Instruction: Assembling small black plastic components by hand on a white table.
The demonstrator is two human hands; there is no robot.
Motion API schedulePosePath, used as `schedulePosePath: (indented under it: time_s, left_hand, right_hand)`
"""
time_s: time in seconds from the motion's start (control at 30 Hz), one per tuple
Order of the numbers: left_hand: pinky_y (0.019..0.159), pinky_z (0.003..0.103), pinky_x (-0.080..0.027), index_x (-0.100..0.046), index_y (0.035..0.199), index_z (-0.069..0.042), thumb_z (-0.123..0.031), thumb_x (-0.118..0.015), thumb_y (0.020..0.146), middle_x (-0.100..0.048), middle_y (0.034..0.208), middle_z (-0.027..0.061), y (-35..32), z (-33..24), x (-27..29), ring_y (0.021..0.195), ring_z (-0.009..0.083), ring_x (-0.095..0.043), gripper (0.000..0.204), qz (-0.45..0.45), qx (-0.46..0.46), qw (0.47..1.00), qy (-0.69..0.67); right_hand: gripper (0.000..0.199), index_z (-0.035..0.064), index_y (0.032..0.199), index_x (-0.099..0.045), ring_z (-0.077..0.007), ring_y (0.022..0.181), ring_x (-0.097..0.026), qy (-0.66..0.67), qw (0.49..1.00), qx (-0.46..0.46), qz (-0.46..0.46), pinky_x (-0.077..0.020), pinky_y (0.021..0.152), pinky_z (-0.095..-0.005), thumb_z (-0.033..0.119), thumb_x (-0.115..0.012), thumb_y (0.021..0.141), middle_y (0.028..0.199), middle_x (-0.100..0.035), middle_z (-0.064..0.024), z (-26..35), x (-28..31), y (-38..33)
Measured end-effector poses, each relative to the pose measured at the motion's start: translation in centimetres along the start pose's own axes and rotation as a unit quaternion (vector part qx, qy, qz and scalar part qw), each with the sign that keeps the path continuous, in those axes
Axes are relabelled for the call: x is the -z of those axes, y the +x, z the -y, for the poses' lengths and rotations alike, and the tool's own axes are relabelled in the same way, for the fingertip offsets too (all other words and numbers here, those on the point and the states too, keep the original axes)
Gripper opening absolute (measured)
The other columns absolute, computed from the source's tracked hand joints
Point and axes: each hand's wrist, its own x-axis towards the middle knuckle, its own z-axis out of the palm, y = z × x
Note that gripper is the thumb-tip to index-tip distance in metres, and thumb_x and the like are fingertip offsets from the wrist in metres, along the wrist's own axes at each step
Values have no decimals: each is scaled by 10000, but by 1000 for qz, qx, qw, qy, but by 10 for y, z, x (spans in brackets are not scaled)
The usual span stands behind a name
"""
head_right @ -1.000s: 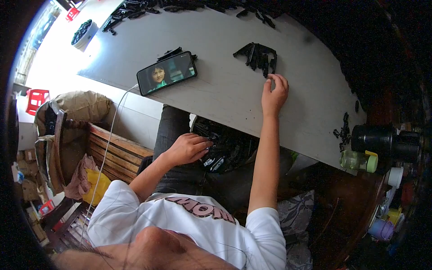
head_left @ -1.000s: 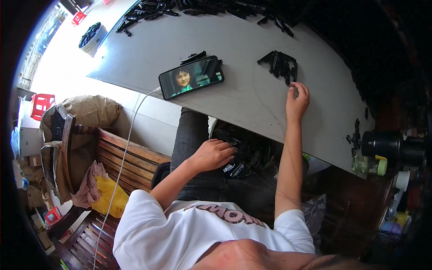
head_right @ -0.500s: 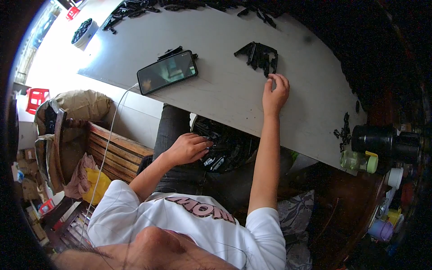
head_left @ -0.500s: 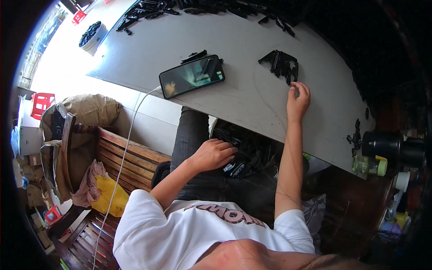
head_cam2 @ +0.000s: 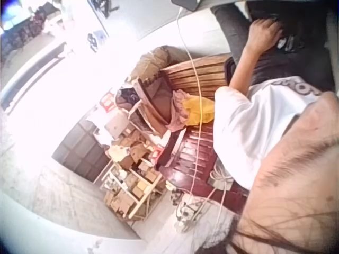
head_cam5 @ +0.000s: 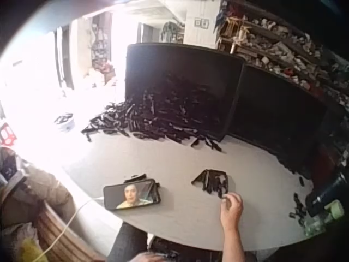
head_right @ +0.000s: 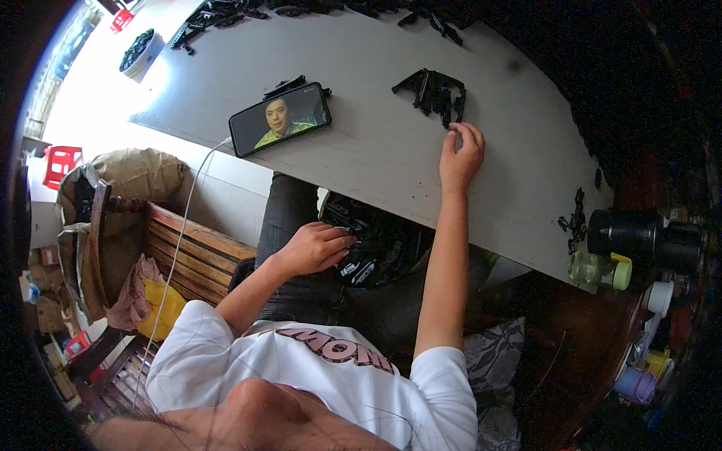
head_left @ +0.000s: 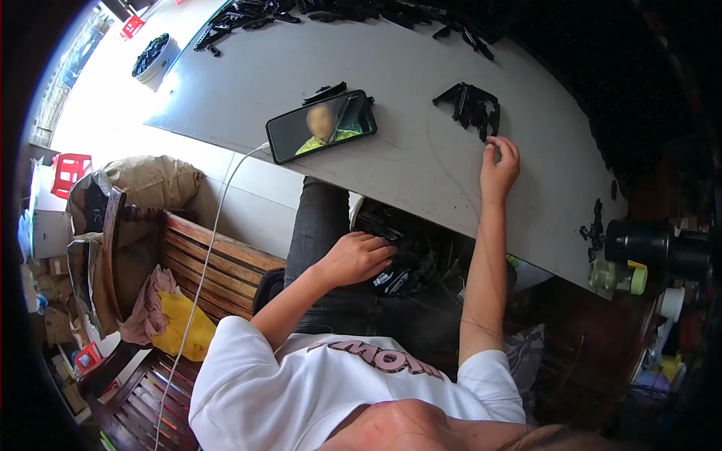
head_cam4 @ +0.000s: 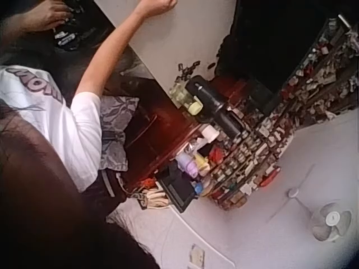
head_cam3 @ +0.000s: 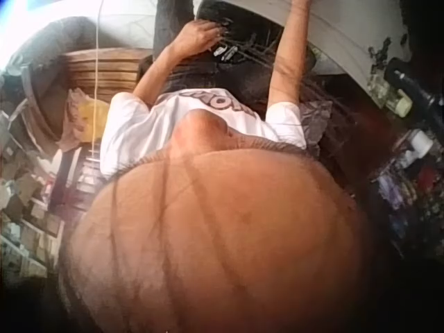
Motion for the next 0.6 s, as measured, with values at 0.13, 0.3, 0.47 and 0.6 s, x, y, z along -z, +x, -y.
schedulePosePath:
  time_s: [0.13,0.3,0.47,0.6]
  left_hand:
    - [717,361,-491,-610,980,-45,-168,-604,794,-620,904,97,-1,1,-1,789,255,-607,223,-6,0,1000,-4]
    - [716,361,-491,-609,981,-44,-167,-604,794,-619,895,97,-2,0,-1,795,255,-608,223,-5,-2,1000,-3]
    - [713,359,-491,-609,980,-45,-165,-604,796,-619,891,97,-2,1,-3,796,255,-608,220,-3,-4,1000,-2]
    - [712,360,-488,-608,976,-45,-166,-602,799,-618,891,96,-2,1,-2,791,254,-605,215,3,1,1000,-5]
  right_hand:
    - [126,58,859,-650,-245,946,-564,-8,1000,2,2,-430,853,-339,63,-562,769,960,-605,-78,2,0,-1]
    - [114,76,864,-652,-254,1006,-523,6,1000,-16,20,-413,878,-371,84,-573,782,1005,-585,-67,0,1,-1]
    - [114,75,862,-653,-254,1009,-523,17,1000,-17,20,-411,883,-375,82,-571,784,1004,-587,-69,-1,0,-1]
    - [112,73,857,-651,-256,1000,-527,9,1000,-12,16,-414,876,-373,79,-569,780,995,-590,-69,-1,-1,-1]
